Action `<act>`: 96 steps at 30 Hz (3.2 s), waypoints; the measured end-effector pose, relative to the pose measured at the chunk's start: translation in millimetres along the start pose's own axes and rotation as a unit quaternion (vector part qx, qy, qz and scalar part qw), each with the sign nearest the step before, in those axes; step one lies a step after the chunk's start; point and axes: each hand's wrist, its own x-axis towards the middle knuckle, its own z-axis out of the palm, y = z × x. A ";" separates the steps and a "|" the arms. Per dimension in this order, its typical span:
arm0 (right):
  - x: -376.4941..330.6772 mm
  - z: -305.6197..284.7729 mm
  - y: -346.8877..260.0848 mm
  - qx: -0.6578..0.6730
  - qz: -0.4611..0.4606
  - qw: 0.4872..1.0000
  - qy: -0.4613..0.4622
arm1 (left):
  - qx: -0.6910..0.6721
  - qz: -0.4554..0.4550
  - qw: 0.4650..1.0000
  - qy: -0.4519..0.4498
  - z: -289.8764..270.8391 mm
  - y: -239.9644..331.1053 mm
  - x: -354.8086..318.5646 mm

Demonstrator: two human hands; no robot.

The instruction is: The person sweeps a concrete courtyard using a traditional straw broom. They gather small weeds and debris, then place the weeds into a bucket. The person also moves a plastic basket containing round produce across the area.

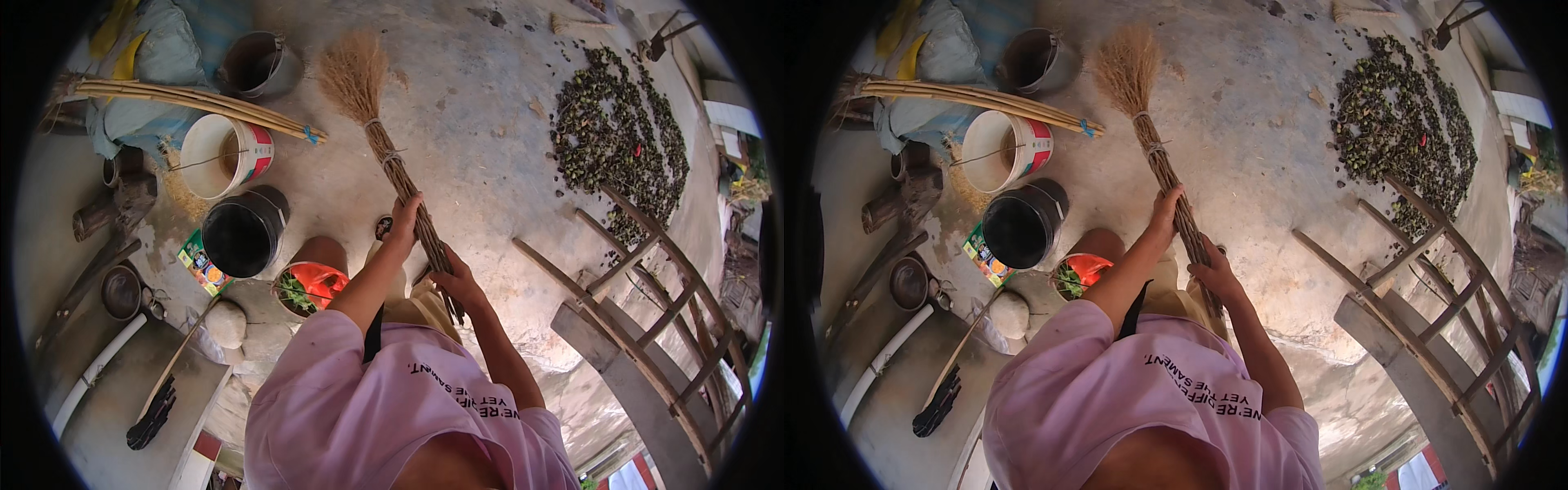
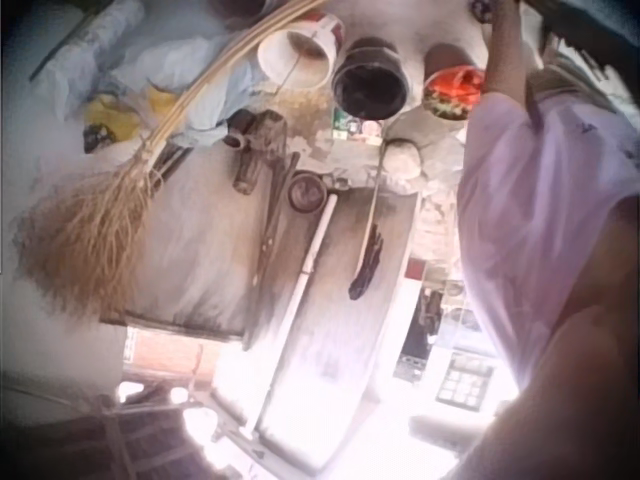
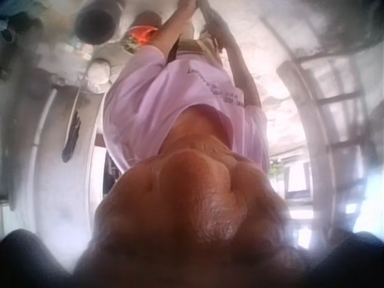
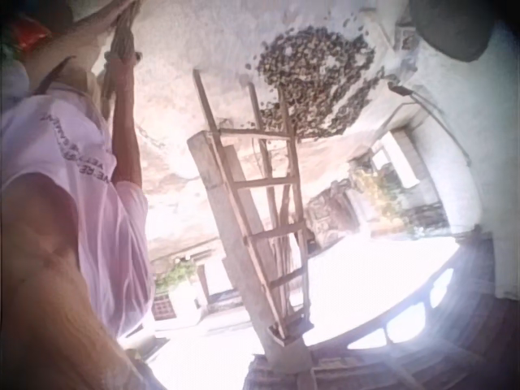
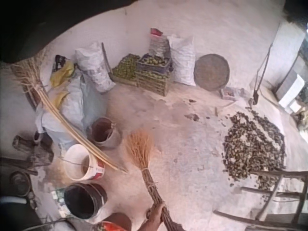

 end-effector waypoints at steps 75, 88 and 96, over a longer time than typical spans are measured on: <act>491.6 43.0 -515.8 -0.109 -0.029 0.990 -0.082 | -0.051 0.016 0.998 0.037 207.9 527.4 403.8; 340.8 17.5 -447.7 0.180 0.077 0.942 0.273 | 0.397 -0.102 0.895 -0.178 307.6 346.2 337.4; 310.7 16.6 -447.1 0.151 0.016 0.950 0.273 | 0.311 -0.088 0.926 -0.194 319.3 333.2 302.2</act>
